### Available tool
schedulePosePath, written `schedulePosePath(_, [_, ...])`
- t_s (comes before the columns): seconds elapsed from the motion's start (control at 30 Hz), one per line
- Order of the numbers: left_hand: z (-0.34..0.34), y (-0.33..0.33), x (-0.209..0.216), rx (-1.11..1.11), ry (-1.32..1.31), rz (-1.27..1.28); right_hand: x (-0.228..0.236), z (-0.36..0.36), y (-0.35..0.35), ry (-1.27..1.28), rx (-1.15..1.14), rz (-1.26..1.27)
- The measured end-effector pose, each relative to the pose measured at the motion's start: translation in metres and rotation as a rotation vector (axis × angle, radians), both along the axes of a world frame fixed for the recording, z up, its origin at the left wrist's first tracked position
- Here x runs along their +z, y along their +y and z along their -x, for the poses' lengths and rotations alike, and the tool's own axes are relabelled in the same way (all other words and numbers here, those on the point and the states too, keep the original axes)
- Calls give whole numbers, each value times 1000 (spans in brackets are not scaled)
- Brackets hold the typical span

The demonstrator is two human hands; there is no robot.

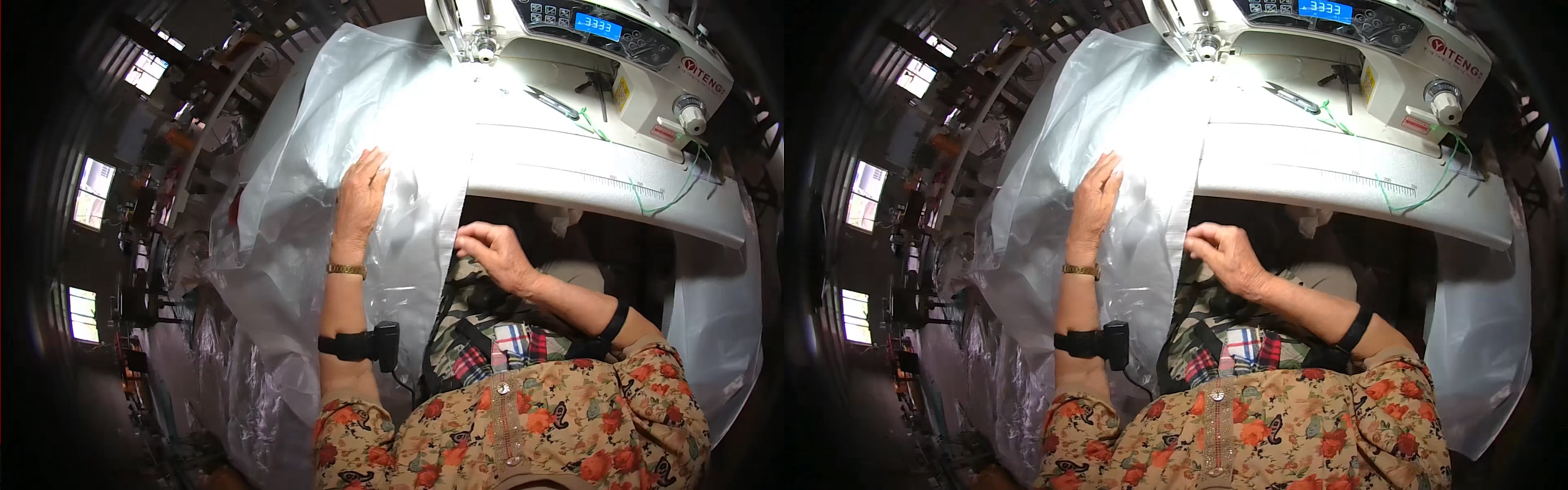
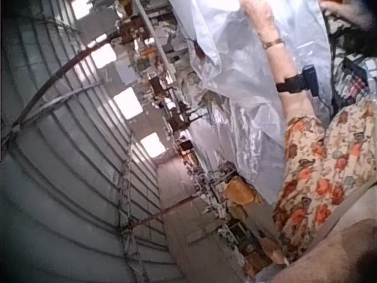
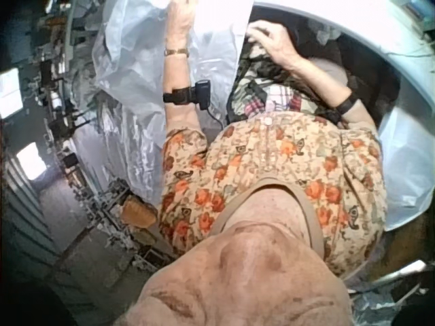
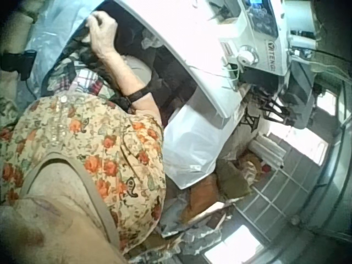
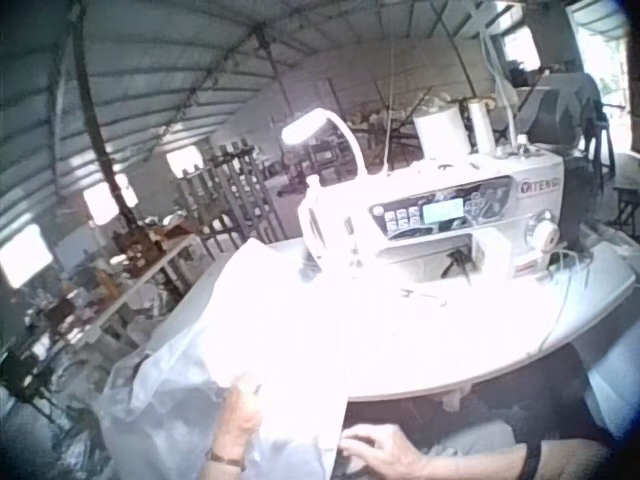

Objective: The person folds the edges of a large white plastic sheet and feeds it through a sewing machine. They repeatedly reposition the material, smoothing the fabric and using small shears to trim the thread between stitching sections.

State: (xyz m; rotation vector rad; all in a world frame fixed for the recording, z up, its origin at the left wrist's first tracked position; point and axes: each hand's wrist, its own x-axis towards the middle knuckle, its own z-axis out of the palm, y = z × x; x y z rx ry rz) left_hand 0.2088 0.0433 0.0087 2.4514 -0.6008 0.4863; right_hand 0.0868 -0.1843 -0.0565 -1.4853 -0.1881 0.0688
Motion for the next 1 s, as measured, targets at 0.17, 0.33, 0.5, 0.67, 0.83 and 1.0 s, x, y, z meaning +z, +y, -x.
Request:
schedulePosePath(0.17, [3,0,1,-12,51,-11,-20,15,32,224,275,-99])
schedulePosePath(0.33, [4,2,-2,-14,44,-19,-24,22,30,221,361,-178])
schedulePosePath(0.5, [16,3,2,-13,2,-96,20,47,11,241,451,-135])
schedulePosePath(0.67, [94,-50,50,8,-11,19,15,60,4,364,407,-256])
schedulePosePath(0.83, [154,-78,31,8,7,-130,0,72,14,471,431,-437])
schedulePosePath(1.0, [167,-77,12,76,-57,-121,-9,76,18,454,372,-418])
